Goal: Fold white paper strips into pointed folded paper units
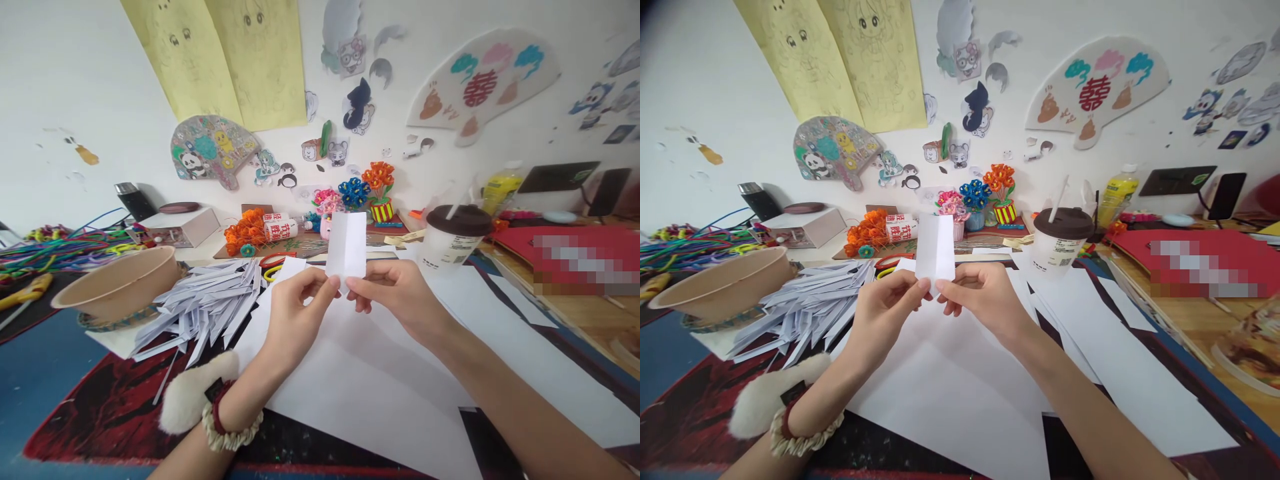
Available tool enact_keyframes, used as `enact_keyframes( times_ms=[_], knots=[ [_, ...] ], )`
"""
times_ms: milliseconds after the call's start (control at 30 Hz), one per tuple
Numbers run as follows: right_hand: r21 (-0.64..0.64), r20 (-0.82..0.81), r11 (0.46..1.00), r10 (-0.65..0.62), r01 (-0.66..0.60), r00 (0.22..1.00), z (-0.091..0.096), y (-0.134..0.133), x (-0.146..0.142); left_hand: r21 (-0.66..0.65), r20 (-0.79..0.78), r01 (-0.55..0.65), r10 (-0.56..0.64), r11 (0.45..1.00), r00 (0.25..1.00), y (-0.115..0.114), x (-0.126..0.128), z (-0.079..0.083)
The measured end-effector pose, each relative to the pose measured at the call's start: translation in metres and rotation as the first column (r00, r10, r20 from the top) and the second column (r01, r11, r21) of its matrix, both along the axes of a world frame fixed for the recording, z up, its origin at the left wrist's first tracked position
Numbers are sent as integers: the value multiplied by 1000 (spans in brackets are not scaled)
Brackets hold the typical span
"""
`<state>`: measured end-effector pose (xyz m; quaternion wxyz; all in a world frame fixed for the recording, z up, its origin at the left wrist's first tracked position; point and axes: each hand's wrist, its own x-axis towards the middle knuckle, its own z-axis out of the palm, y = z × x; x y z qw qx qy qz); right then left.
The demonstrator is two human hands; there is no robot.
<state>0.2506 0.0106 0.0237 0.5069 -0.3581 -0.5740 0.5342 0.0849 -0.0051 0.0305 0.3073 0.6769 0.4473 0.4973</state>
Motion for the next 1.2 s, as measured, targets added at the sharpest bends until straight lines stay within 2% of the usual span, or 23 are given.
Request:
enact_keyframes(
  times_ms=[233, 833, 1200],
  knots=[
    [42, 27, 999, -6, 5, 1000, 2, -1, 0, 14, -10, 3, -2, 1000, 1000, 0, 3, 0],
    [-5, -3, 1000, -14, 14, 1000, 4, -2, -1, 9, -20, -6, 6, 1000, 1000, -4, 5, 3],
    [19, 12, 999, -51, 51, 999, 0, -1, -1, -11, -54, -4, 4, 1000, 999, -1, 4, 1]
  ],
)
